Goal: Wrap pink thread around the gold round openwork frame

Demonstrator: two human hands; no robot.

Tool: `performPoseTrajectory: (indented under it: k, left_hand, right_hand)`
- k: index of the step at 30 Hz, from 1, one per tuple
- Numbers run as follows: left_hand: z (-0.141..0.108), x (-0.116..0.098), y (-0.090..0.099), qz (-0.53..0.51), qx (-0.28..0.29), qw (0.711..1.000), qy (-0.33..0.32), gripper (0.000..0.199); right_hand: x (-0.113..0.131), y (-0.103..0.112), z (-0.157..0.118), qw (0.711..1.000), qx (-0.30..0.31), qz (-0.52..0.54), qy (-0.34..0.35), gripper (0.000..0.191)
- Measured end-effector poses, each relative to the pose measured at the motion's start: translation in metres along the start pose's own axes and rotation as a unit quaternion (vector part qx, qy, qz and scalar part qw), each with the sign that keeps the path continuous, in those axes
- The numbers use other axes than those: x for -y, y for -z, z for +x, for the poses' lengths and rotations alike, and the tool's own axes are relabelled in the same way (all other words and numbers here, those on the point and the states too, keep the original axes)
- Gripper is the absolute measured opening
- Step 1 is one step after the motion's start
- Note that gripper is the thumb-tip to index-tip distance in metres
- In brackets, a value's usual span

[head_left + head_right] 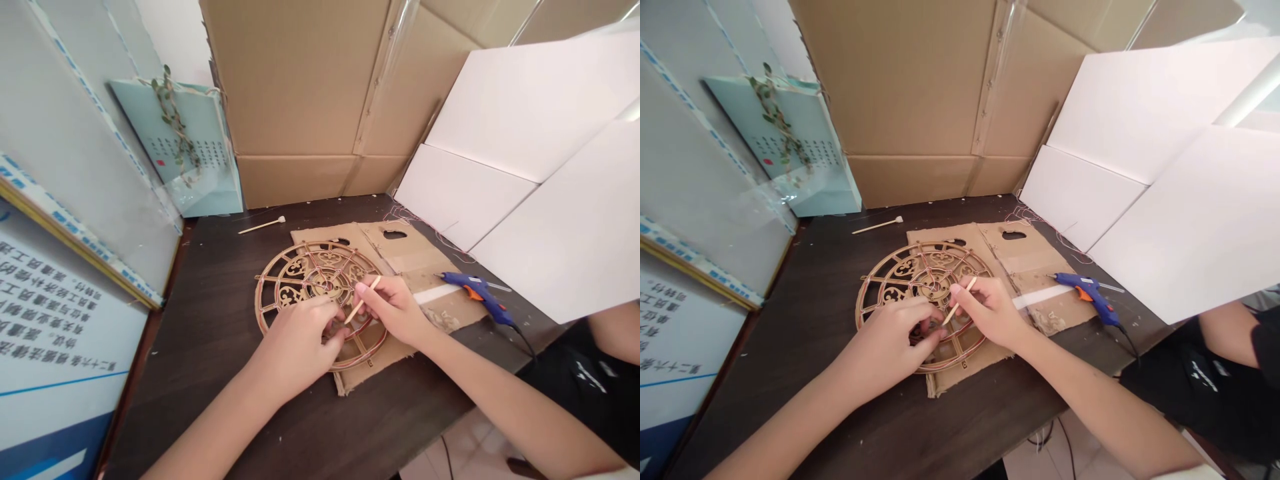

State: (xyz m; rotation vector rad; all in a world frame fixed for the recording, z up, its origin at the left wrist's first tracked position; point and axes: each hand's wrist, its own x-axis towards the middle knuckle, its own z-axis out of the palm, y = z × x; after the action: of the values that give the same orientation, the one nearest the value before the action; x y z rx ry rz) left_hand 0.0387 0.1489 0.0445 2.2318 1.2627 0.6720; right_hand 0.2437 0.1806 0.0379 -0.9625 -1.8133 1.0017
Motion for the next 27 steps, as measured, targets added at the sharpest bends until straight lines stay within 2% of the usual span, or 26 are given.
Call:
performPoseTrajectory:
  k: [6, 10, 16, 19, 24, 27]
  left_hand:
    - [0.000, 0.002, 0.000, -0.007, -0.018, 1.000, -0.019, 0.022]
    - [0.001, 0.003, 0.002, 0.003, -0.036, 0.999, -0.006, 0.024]
    - [0.002, 0.004, 0.002, 0.016, -0.069, 0.997, 0.017, 0.020]
    - [0.001, 0.005, 0.001, 0.015, -0.116, 0.993, 0.012, 0.018]
    - [0.001, 0.007, 0.005, 0.008, -0.254, 0.967, -0.023, 0.016]
    - [0.001, 0.008, 0.008, 0.012, -0.281, 0.960, -0.018, 0.014]
  right_hand:
    - [0.000, -0.001, 0.001, 1.000, -0.021, 0.003, 0.007, 0.053]
    - [-0.001, -0.001, 0.001, 0.999, -0.043, -0.007, 0.016, 0.051]
    - [-0.007, 0.001, 0.001, 0.988, -0.048, -0.138, 0.045, 0.048]
    - [-0.010, 0.001, 0.000, 0.986, -0.029, -0.158, 0.052, 0.046]
    - [-0.010, 0.001, -0.001, 0.982, -0.025, -0.177, 0.065, 0.045]
    - [-0.010, 0.000, 0.000, 0.981, -0.027, -0.177, 0.070, 0.042]
